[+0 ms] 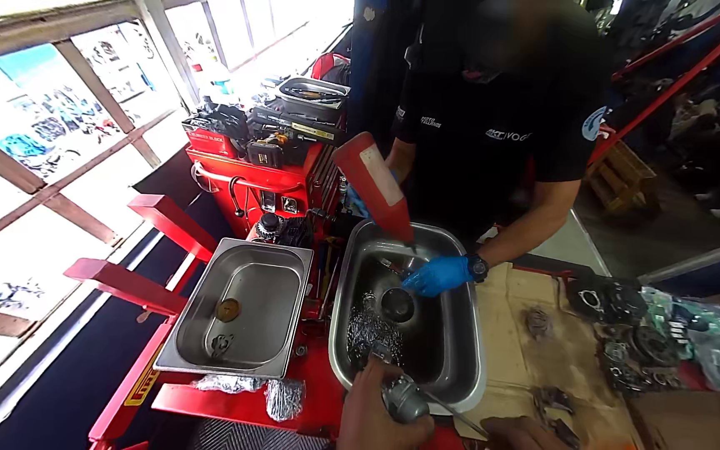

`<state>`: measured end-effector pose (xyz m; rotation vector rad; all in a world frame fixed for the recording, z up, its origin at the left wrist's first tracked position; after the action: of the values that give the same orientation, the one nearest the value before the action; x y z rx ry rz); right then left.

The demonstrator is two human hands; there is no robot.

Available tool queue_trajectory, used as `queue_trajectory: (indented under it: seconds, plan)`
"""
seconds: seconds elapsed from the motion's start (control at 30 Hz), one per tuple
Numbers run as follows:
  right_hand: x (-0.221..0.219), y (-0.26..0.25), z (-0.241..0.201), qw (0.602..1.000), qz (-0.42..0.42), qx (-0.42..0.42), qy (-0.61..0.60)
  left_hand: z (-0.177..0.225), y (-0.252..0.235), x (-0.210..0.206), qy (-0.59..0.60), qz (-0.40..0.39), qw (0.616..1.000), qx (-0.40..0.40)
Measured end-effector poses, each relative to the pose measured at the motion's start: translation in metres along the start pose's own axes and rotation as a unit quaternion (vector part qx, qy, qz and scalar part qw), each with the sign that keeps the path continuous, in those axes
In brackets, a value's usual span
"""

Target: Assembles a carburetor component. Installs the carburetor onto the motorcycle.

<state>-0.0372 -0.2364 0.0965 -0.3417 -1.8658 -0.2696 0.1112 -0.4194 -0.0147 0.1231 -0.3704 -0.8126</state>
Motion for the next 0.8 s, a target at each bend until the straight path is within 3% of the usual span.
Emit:
queue_trajectory:
  seconds: [0.13, 0.23, 0.33, 0.47, 0.8]
  plan:
    - [0.034, 0.002, 0.0, 0.996, 0.038, 0.021, -0.08, -0.004, -0.005, 0.0, 0.203, -0.027, 0.969, 0.137]
    - [0.052, 0.006, -0.005, 0.975, 0.086, 0.05, -0.199, 0.002, -0.006, -0.002, 0.299, -0.021, 0.935, 0.188]
    - [0.053, 0.006, -0.017, 0.948, 0.141, 0.075, -0.274, 0.009, -0.005, -0.005, 0.317, -0.019, 0.928, 0.196]
    - [0.037, 0.001, -0.027, 0.944, 0.18, 0.104, -0.256, 0.016, -0.003, -0.01, 0.345, -0.036, 0.914, 0.211]
    - [0.025, -0.003, -0.029, 0.953, 0.161, 0.115, -0.232, 0.026, 0.004, -0.019, 0.375, -0.054, 0.901, 0.211]
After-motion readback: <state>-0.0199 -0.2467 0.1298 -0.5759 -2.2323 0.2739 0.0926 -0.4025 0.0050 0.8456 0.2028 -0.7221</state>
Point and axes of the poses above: each hand's wrist, its own y-axis away from the middle knuckle, its own x-axis out of the back of the hand, z = x × y, the point moved 1 cm from there along -y, towards the middle knuckle, and after that the axes turned 4 degrees about y, right-handed, at the moved point
